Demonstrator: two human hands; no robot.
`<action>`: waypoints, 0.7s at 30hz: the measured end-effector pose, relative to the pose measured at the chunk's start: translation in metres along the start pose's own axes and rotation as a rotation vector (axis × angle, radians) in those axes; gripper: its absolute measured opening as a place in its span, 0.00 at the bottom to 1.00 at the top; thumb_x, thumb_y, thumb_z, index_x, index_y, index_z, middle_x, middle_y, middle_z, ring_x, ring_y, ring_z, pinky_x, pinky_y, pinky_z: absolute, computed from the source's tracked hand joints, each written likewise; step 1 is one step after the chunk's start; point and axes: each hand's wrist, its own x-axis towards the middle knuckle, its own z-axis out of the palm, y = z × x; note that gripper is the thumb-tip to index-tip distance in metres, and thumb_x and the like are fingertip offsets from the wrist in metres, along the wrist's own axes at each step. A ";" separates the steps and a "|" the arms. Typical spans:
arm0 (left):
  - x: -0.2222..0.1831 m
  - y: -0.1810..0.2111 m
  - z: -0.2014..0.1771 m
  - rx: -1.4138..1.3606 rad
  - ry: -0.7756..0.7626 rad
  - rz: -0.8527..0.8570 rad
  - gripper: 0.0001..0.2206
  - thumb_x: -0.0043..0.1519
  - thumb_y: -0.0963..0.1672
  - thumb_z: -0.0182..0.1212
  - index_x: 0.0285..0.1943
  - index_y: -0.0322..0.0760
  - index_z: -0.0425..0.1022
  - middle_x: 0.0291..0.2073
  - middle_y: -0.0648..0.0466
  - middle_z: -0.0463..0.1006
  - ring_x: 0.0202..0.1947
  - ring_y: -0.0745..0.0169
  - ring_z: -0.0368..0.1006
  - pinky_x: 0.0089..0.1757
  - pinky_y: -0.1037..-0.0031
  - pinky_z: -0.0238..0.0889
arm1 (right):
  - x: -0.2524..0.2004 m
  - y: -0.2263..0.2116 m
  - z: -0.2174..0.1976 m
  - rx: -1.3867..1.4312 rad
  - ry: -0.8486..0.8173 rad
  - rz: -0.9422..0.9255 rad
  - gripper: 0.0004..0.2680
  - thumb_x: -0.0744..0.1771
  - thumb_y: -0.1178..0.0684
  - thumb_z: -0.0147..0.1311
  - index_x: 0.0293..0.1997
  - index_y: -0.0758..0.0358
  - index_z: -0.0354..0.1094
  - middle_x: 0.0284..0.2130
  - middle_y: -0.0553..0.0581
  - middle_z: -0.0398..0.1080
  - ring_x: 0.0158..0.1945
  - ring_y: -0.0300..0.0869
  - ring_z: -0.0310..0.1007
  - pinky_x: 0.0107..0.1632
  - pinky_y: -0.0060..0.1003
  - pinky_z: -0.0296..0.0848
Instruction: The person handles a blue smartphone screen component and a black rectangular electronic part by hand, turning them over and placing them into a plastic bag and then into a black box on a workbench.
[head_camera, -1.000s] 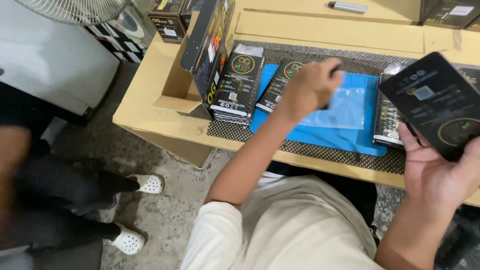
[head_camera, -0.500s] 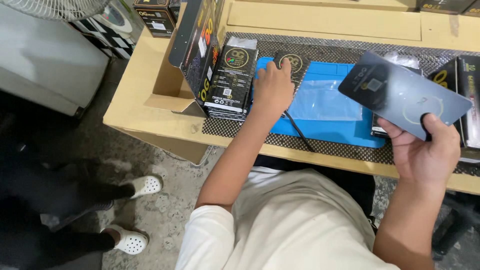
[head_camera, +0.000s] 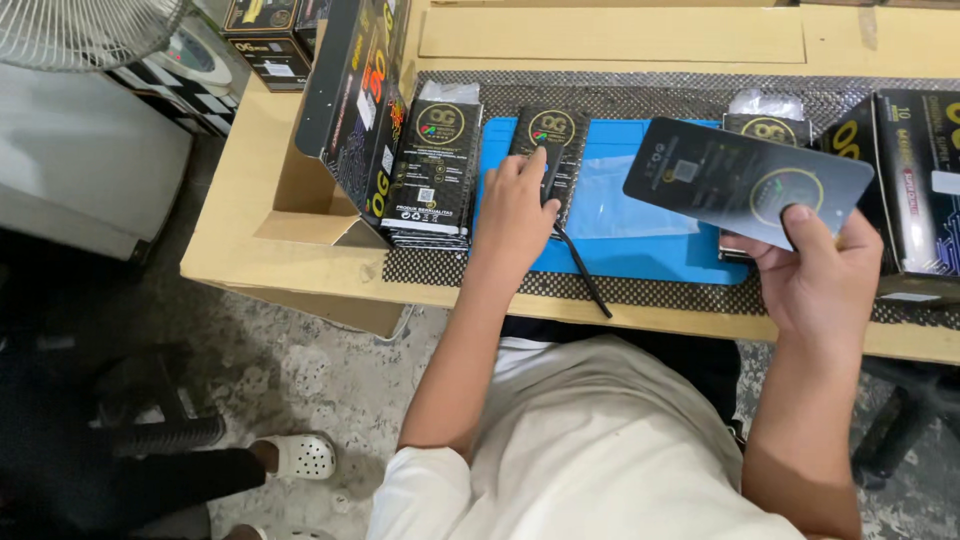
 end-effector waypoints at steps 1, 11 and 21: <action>-0.003 -0.002 0.004 0.000 -0.003 0.002 0.30 0.64 0.44 0.64 0.76 0.33 0.59 0.61 0.43 0.69 0.63 0.39 0.61 0.58 0.52 0.62 | 0.001 -0.004 0.004 0.000 0.003 0.000 0.06 0.72 0.60 0.51 0.53 0.68 0.68 0.41 0.58 0.72 0.36 0.47 0.77 0.43 0.44 0.90; -0.044 0.018 0.006 -0.818 0.128 0.220 0.20 0.70 0.47 0.54 0.69 0.36 0.67 0.57 0.49 0.73 0.56 0.56 0.70 0.54 0.65 0.71 | 0.024 -0.032 0.027 -0.134 -0.103 -0.123 0.08 0.72 0.60 0.56 0.56 0.65 0.65 0.31 0.60 0.71 0.20 0.42 0.70 0.22 0.33 0.77; -0.074 0.042 0.045 -1.542 -0.489 0.200 0.20 0.60 0.38 0.68 0.62 0.26 0.72 0.50 0.39 0.81 0.53 0.53 0.79 0.56 0.68 0.74 | 0.043 -0.084 0.065 -0.491 -0.377 -0.212 0.09 0.72 0.68 0.57 0.57 0.67 0.65 0.27 0.57 0.71 0.28 0.36 0.71 0.37 0.27 0.78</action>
